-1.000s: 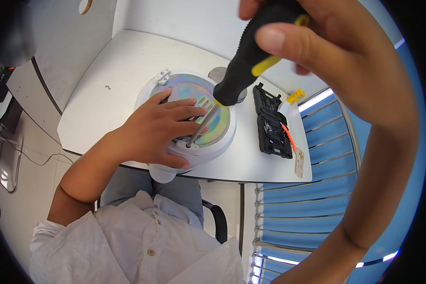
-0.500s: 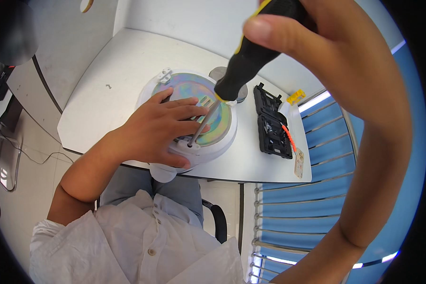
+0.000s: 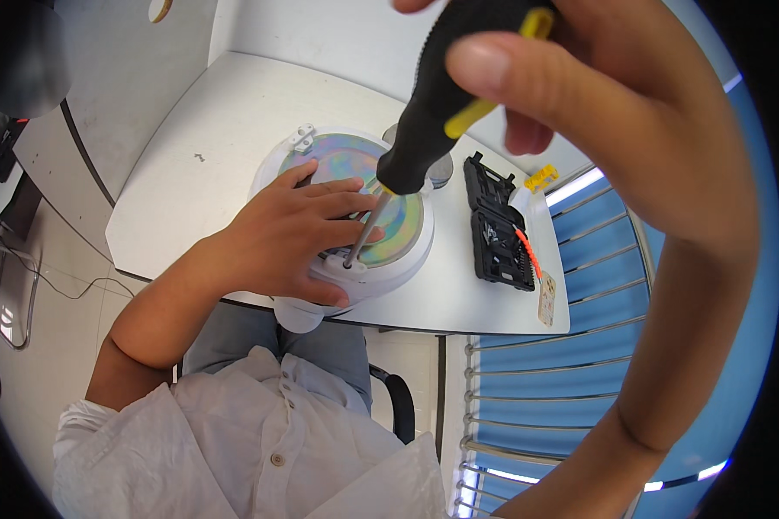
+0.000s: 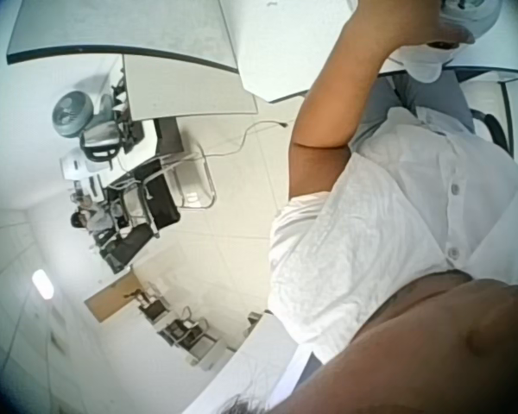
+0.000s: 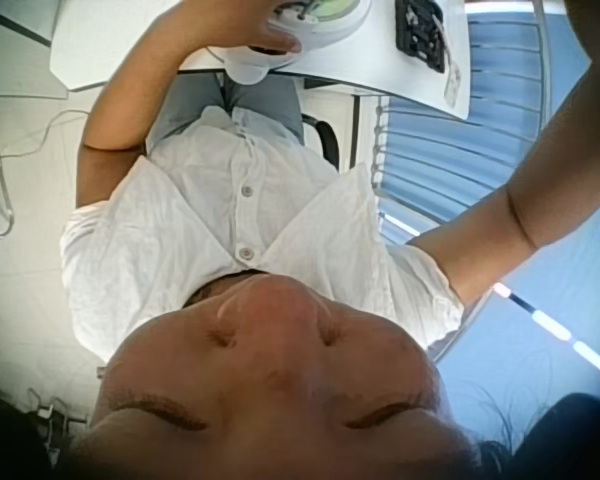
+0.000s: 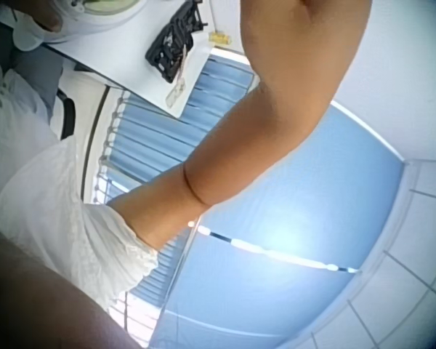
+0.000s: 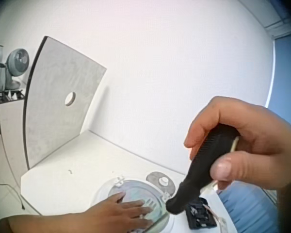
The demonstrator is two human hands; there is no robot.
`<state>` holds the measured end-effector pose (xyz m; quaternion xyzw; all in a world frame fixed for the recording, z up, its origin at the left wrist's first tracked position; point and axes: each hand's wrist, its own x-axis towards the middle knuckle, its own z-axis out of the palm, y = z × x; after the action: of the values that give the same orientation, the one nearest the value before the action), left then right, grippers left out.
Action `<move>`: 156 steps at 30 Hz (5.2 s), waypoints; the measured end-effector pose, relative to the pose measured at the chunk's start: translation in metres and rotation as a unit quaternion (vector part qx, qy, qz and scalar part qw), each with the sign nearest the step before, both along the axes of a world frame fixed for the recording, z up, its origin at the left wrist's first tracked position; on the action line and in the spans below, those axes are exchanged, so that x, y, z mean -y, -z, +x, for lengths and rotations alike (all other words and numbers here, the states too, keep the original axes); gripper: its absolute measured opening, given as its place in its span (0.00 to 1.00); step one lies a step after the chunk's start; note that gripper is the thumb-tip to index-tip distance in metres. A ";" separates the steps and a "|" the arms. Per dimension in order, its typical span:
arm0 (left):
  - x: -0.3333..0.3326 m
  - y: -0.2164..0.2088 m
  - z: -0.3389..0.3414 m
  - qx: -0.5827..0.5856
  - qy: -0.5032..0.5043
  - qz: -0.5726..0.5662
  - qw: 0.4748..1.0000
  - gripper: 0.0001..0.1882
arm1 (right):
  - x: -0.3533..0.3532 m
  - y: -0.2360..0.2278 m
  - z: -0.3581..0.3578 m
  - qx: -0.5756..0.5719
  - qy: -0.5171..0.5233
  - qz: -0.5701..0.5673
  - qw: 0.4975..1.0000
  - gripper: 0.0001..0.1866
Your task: The person uses a screwdriver to tighten screws on the internal components of a white circular device. They then place a circular metal cover over the opening and secure it with screws.
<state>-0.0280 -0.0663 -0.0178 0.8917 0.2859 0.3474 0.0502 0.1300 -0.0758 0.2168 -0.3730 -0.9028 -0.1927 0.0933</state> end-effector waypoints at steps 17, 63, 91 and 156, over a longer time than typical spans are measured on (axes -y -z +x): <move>0.000 -0.002 0.000 -0.003 0.004 -0.004 1.000 0.32 | -0.003 0.029 0.022 -0.421 -0.092 -0.218 0.876 0.25; -0.035 -0.043 -0.036 0.320 0.085 -0.316 0.889 0.05 | -0.006 0.110 0.136 -0.754 -0.538 -0.092 0.365 0.20; -0.006 -0.070 0.028 -0.036 -0.103 0.007 0.994 0.09 | 0.004 0.113 0.079 -0.609 -0.558 -0.062 0.561 0.21; 0.005 -0.032 0.016 -0.081 -0.150 -0.046 0.984 0.20 | -0.059 0.165 0.203 -0.774 -0.401 0.007 0.489 0.19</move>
<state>-0.0117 -0.0715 0.0138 0.8607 0.4354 0.2636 0.0154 0.3332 -0.0171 0.0513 0.0315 -0.5175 0.2260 0.8247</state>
